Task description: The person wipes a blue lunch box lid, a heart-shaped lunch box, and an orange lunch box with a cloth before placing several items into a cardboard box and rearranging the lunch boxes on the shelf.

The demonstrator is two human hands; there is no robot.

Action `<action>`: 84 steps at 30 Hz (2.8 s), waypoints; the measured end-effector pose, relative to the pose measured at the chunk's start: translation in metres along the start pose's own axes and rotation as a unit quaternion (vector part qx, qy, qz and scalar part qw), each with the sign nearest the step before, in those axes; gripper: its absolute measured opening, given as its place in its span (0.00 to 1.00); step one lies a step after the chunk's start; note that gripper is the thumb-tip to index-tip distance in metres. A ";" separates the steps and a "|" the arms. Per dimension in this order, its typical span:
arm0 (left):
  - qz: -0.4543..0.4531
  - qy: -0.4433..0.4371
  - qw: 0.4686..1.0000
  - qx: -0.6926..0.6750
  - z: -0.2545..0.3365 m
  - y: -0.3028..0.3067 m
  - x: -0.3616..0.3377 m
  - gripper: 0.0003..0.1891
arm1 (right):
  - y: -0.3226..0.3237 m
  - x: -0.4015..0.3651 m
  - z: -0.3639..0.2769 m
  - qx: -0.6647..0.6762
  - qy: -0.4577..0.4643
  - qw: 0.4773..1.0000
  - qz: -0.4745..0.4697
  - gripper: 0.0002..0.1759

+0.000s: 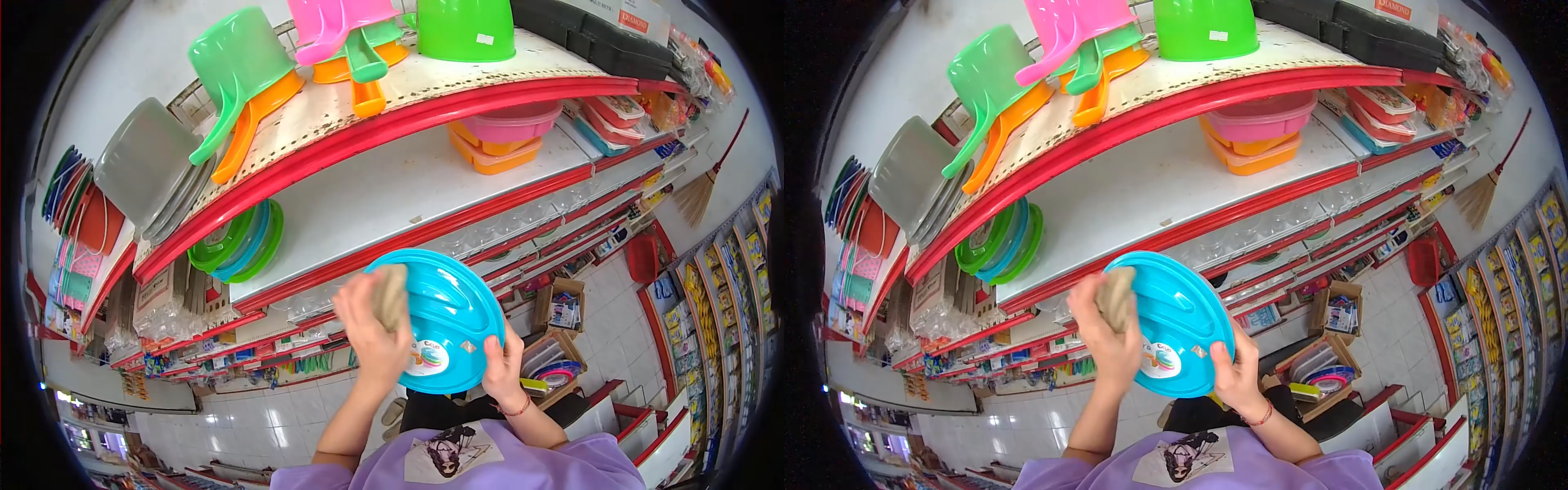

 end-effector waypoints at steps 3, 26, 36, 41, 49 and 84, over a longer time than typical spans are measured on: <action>-0.062 -0.107 0.991 -0.054 0.029 -0.003 -0.013 0.23 | 0.000 0.002 0.002 -0.012 0.007 1.000 -0.005 0.28; -0.017 -0.068 0.994 0.079 0.016 0.012 0.014 0.22 | -0.006 0.011 -0.017 -0.002 0.075 0.997 0.010 0.27; -0.040 -0.166 0.985 0.013 0.039 0.003 -0.001 0.22 | -0.013 0.022 -0.005 0.010 0.072 0.997 -0.015 0.26; 0.030 -0.118 0.990 0.072 0.026 0.003 0.019 0.21 | -0.022 0.023 -0.007 0.004 0.074 0.997 -0.035 0.26; -0.014 -0.161 0.982 0.097 0.007 0.013 0.012 0.16 | -0.014 0.032 -0.013 0.064 0.015 0.998 0.009 0.24; -0.036 -0.101 0.991 0.081 0.002 0.011 0.004 0.14 | -0.035 0.029 -0.002 0.057 0.053 0.995 0.069 0.22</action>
Point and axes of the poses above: each hand's wrist, its own x-axis towards the middle knuckle, its own y-axis out of the back of the hand, z = x × y, the point moved 3 cm from there along x, towards the middle knuckle, and after that the axes turned 8 degrees about z, right-handed, at the moved point
